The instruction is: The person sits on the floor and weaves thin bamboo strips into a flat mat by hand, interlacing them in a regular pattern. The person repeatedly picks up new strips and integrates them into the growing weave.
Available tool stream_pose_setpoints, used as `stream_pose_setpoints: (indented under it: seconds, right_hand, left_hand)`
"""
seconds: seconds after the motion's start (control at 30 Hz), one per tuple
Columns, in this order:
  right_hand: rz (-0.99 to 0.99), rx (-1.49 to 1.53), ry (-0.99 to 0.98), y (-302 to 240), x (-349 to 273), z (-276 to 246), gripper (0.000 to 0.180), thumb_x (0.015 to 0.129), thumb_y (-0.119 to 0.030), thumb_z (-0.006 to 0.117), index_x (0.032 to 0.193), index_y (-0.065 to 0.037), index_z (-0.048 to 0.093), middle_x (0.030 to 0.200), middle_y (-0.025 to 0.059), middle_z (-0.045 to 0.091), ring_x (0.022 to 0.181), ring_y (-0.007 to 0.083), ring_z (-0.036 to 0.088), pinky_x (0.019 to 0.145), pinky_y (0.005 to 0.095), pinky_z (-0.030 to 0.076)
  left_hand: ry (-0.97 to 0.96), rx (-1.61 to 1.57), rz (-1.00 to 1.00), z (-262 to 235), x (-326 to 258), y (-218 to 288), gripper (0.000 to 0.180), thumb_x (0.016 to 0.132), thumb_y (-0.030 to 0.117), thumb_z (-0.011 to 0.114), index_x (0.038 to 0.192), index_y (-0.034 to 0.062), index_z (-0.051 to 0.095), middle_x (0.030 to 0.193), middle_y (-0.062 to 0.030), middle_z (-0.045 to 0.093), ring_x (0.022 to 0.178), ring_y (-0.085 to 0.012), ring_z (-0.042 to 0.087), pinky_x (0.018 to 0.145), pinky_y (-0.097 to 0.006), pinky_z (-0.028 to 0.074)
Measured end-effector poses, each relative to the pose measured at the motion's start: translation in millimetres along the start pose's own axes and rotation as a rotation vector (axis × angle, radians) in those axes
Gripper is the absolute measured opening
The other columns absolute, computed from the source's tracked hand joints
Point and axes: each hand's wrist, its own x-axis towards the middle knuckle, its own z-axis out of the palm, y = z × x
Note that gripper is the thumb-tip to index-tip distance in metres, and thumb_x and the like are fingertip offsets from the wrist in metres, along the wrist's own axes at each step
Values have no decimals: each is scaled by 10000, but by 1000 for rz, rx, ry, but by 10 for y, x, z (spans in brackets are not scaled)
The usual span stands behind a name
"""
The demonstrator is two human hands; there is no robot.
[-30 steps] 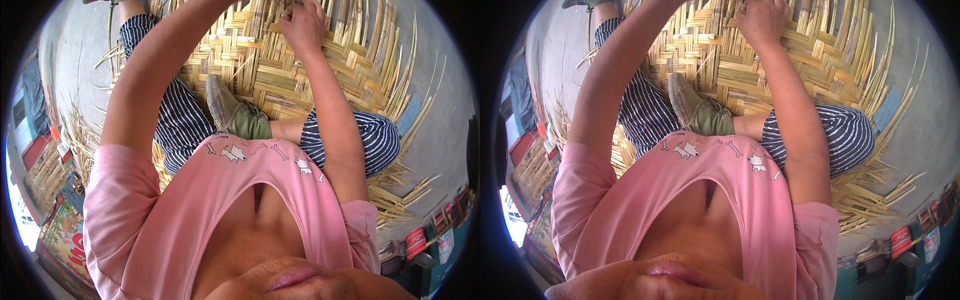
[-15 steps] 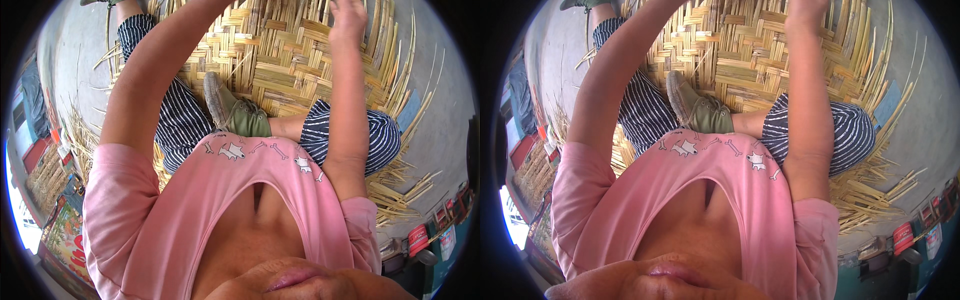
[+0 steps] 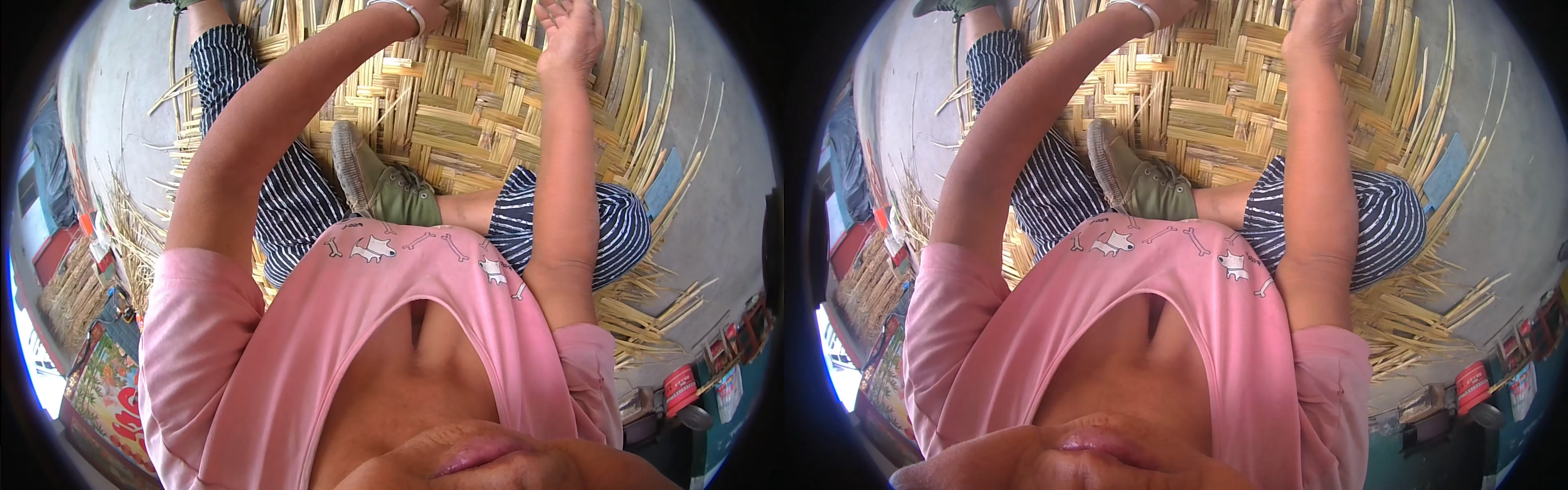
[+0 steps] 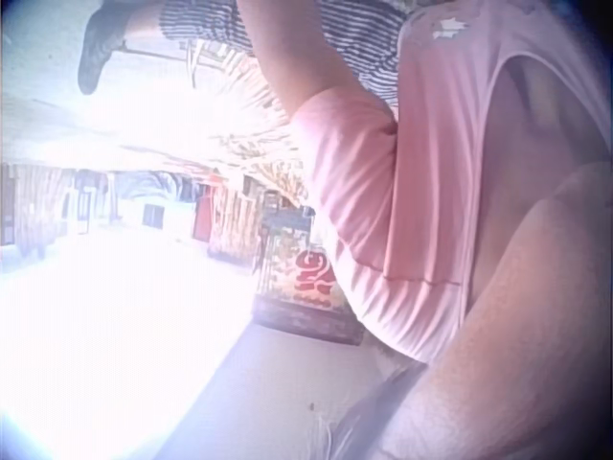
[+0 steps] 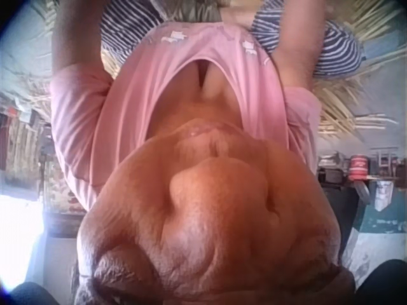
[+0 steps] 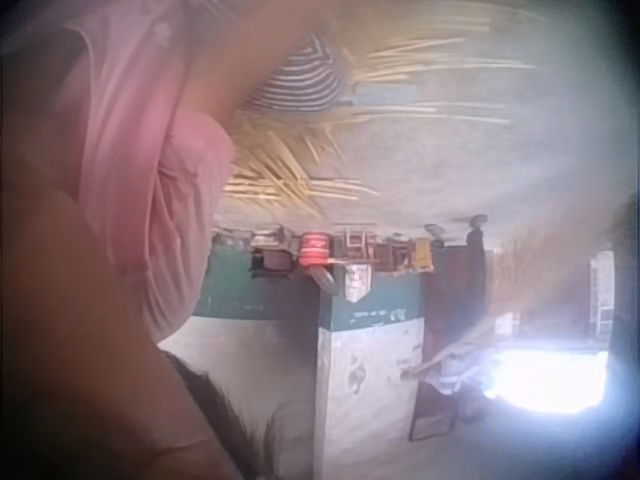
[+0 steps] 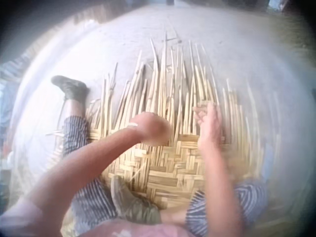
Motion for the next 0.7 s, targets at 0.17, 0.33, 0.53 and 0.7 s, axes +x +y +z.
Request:
stream_pose_setpoints:
  seconds: [0.17, 0.33, 0.53, 0.7]
  right_hand:
    - [-63, -129, -105, 174, 98, -58, 282, 1070, -304, 555, 1139, -40, 627, 1010, 55, 670, 883, 142, 679, 720, 248, 518]
    - [-28, -231, -142, 137, -62, 117, 254, 1064, -251, 550, 1148, -25, 631, 989, 56, 680, 931, 155, 700, 757, 273, 539]
    - [-128, -506, -245, 264, -60, 103, 176, 1006, -158, 621, 1124, -28, 636, 965, 26, 670, 882, 120, 664, 770, 284, 526]
    - [-198, -1036, -444, 83, -389, 322, 395, 932, -212, 744, 1254, -23, 616, 1179, 139, 662, 1115, 243, 639, 982, 389, 507]
  left_hand:
    - [-42, -251, -134, -208, 94, -4, 374, 993, 317, 561, 1139, 12, 719, 1139, -174, 735, 999, -328, 711, 889, -441, 584]
    - [500, -1582, -423, -190, 440, -973, 252, 1024, 194, 608, 1190, 28, 700, 943, -127, 731, 873, -186, 705, 690, -314, 581]
    - [820, -1404, -343, -754, 458, -1216, 617, 984, 176, 689, 1529, 46, 430, 1309, -123, 644, 1187, -242, 617, 925, -421, 525]
    - [361, -1298, -419, -48, 404, -857, 540, 929, 76, 731, 1420, -53, 545, 1095, -152, 731, 797, -211, 703, 664, -356, 569]
